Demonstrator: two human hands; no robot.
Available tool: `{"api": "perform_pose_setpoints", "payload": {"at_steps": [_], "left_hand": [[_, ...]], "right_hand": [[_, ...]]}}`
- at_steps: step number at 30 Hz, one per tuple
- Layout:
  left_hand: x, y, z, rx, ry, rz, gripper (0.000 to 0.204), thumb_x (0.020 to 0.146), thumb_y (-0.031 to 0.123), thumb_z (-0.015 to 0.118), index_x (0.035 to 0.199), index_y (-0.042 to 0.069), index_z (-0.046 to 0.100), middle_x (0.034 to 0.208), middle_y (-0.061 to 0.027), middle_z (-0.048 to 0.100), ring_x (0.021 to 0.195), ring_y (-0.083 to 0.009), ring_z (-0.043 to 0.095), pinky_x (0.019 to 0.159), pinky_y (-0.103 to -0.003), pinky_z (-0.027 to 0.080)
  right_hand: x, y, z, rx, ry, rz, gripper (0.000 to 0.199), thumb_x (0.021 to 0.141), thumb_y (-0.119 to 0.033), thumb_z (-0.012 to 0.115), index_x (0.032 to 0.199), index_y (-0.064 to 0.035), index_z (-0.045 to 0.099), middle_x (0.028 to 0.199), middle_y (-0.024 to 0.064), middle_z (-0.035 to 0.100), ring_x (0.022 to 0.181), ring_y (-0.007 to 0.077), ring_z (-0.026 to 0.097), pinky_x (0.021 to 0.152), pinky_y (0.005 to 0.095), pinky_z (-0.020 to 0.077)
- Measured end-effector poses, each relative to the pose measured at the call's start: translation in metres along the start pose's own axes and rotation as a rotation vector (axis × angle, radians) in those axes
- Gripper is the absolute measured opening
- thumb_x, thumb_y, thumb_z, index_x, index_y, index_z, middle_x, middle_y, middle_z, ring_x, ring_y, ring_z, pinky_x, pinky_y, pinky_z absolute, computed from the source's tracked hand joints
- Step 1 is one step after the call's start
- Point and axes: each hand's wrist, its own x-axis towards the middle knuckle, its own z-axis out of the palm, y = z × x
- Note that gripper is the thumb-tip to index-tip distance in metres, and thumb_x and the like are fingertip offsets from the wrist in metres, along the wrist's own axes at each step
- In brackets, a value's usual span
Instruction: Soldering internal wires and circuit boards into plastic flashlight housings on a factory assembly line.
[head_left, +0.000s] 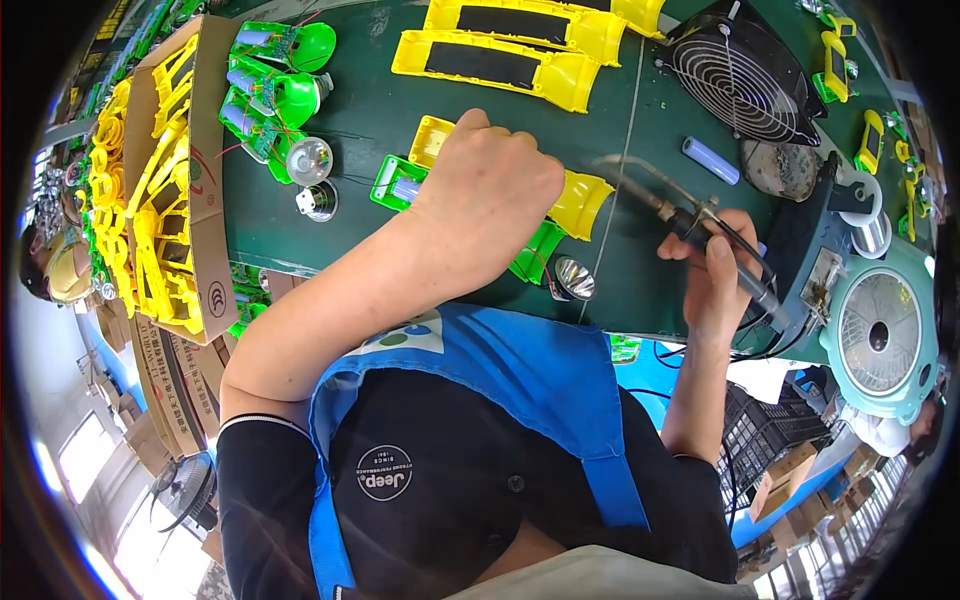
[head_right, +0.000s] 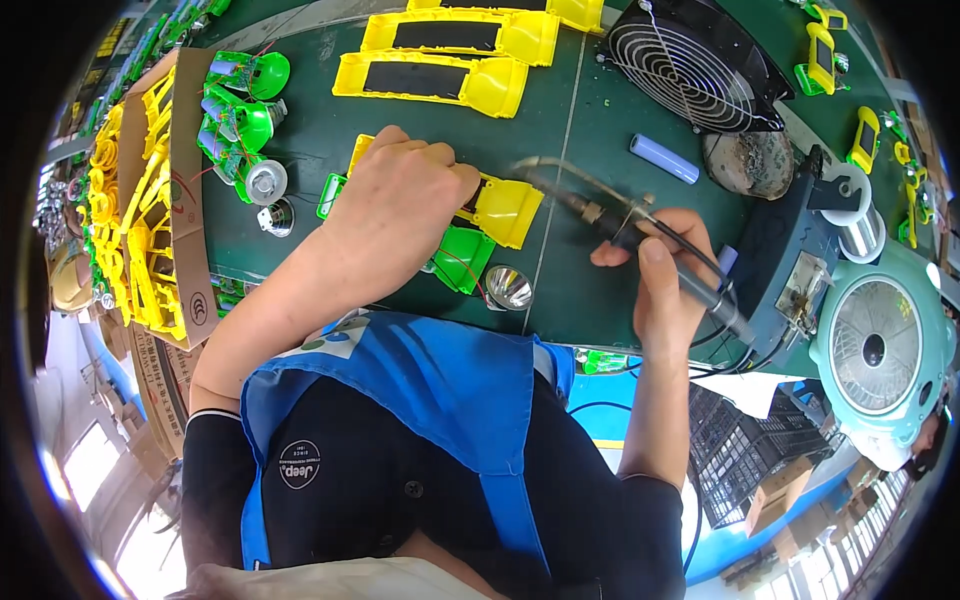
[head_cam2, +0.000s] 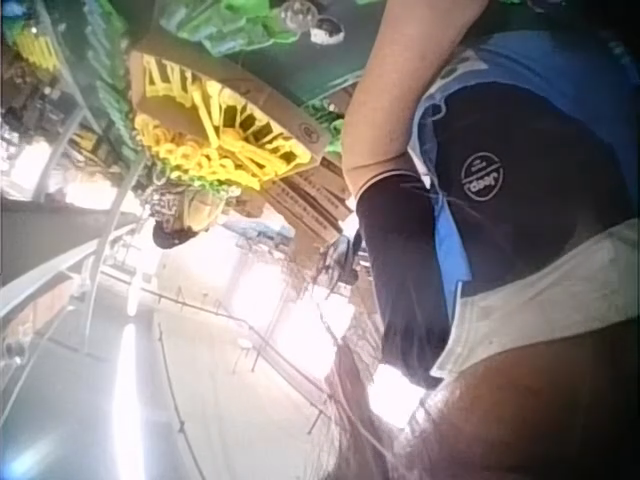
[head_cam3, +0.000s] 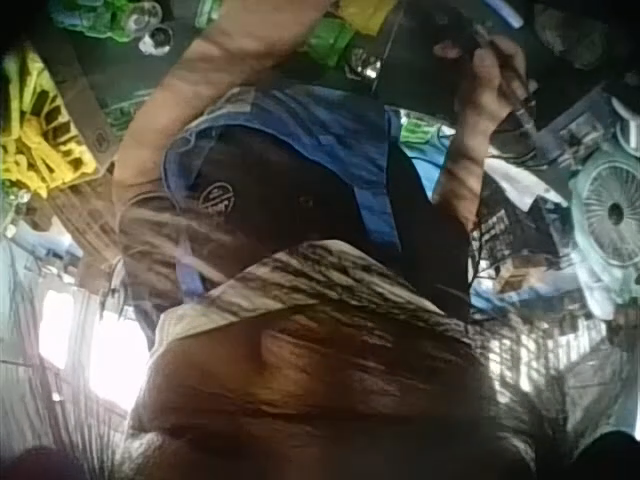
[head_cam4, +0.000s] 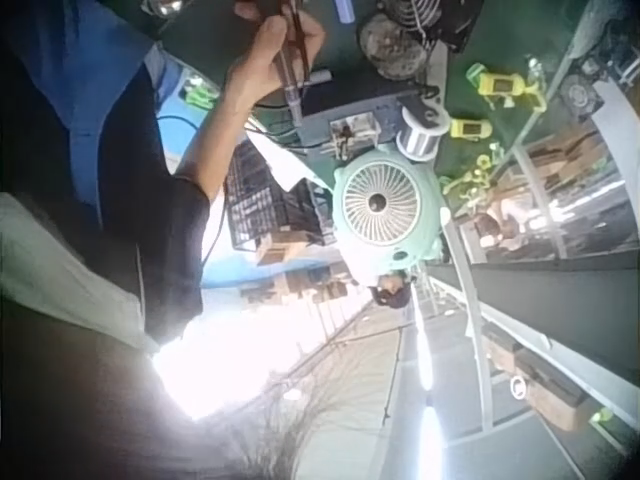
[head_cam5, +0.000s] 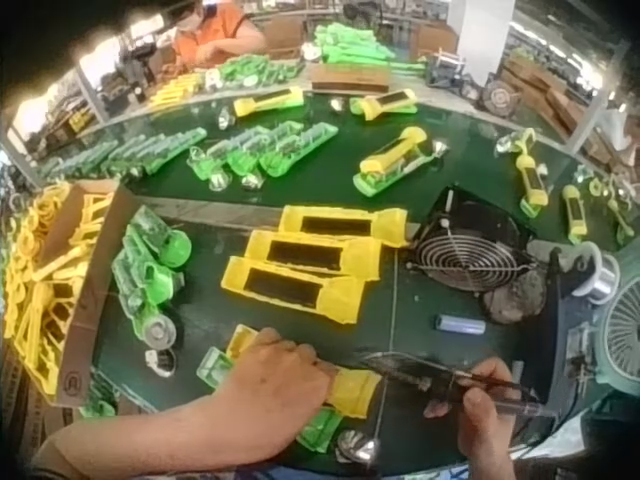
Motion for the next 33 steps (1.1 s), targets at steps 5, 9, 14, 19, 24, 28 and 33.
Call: {"api": "perform_pose_setpoints", "payload": {"at_steps": [5,9,14,19,24,28,33], "left_hand": [[0.000,-0.001,0.001,-0.003,-0.002,0.002,0.009,0.060,0.004,0.069,0.068,0.007,0.065,0.067,-0.0099,0.061,0.071,-0.0249,0.065,0.067,-0.034,0.041],[0.002,0.001,-0.005,-0.032,-0.107,-0.043,0.006,0.072,0.006,0.062,0.077,0.006,0.065,0.073,-0.0102,0.060,0.075,-0.0266,0.063,0.073,-0.036,0.042],[0.001,0.002,-0.006,-0.036,-0.084,-0.035,0.007,0.071,0.005,0.061,0.077,0.005,0.064,0.073,-0.0104,0.061,0.075,-0.0271,0.063,0.073,-0.036,0.042],[-0.001,-0.001,-0.002,-0.049,-0.055,-0.029,0.008,0.069,0.004,0.062,0.077,0.005,0.064,0.073,-0.0107,0.060,0.074,-0.0275,0.063,0.072,-0.036,0.042],[-0.002,-0.001,-0.002,-0.034,-0.054,-0.024,0.006,0.069,0.004,0.061,0.075,0.005,0.063,0.072,-0.0102,0.060,0.073,-0.0270,0.063,0.070,-0.036,0.042],[-0.001,0.000,0.000,-0.019,-0.040,-0.031,0.005,0.070,0.005,0.062,0.075,0.005,0.064,0.072,-0.0098,0.060,0.073,-0.0264,0.064,0.070,-0.036,0.042],[0.000,0.002,-0.001,0.022,-0.056,-0.044,0.005,0.071,0.007,0.062,0.076,0.006,0.064,0.073,-0.0084,0.061,0.076,-0.0250,0.064,0.071,-0.035,0.043]], "right_hand": [[-0.005,0.016,0.047,-0.100,0.019,-0.253,0.034,0.096,-0.023,0.058,0.115,-0.0013,0.039,0.094,0.0187,0.064,0.082,0.0272,0.069,0.086,0.0433,0.0531],[-0.003,0.041,0.063,-0.211,-0.051,-0.370,0.031,0.092,-0.010,0.063,0.115,0.0004,0.045,0.104,0.0169,0.057,0.085,0.0254,0.069,0.073,0.0316,0.0541],[-0.002,0.047,0.060,-0.429,-0.116,-0.532,0.030,0.093,-0.011,0.061,0.114,0.0018,0.045,0.103,0.0182,0.056,0.082,0.0238,0.069,0.071,0.0293,0.0543],[-0.005,0.040,0.063,-0.417,-0.069,-0.371,0.028,0.099,-0.022,0.052,0.116,-0.0049,0.038,0.087,0.0187,0.071,0.101,0.0244,0.059,0.094,0.0387,0.0430],[-0.009,0.036,0.062,-0.362,-0.052,-0.302,0.029,0.100,-0.025,0.050,0.116,-0.0046,0.037,0.088,0.0177,0.071,0.102,0.0272,0.063,0.098,0.0392,0.0415],[-0.009,0.037,0.062,-0.398,-0.042,-0.308,0.029,0.100,-0.025,0.050,0.116,-0.0046,0.037,0.087,0.0173,0.071,0.101,0.0262,0.062,0.097,0.0391,0.0420],[-0.005,0.046,0.062,-0.338,-0.046,-0.455,0.029,0.095,-0.012,0.057,0.117,-0.0003,0.041,0.105,0.0162,0.053,0.084,0.0250,0.069,0.077,0.0329,0.0547]]}}
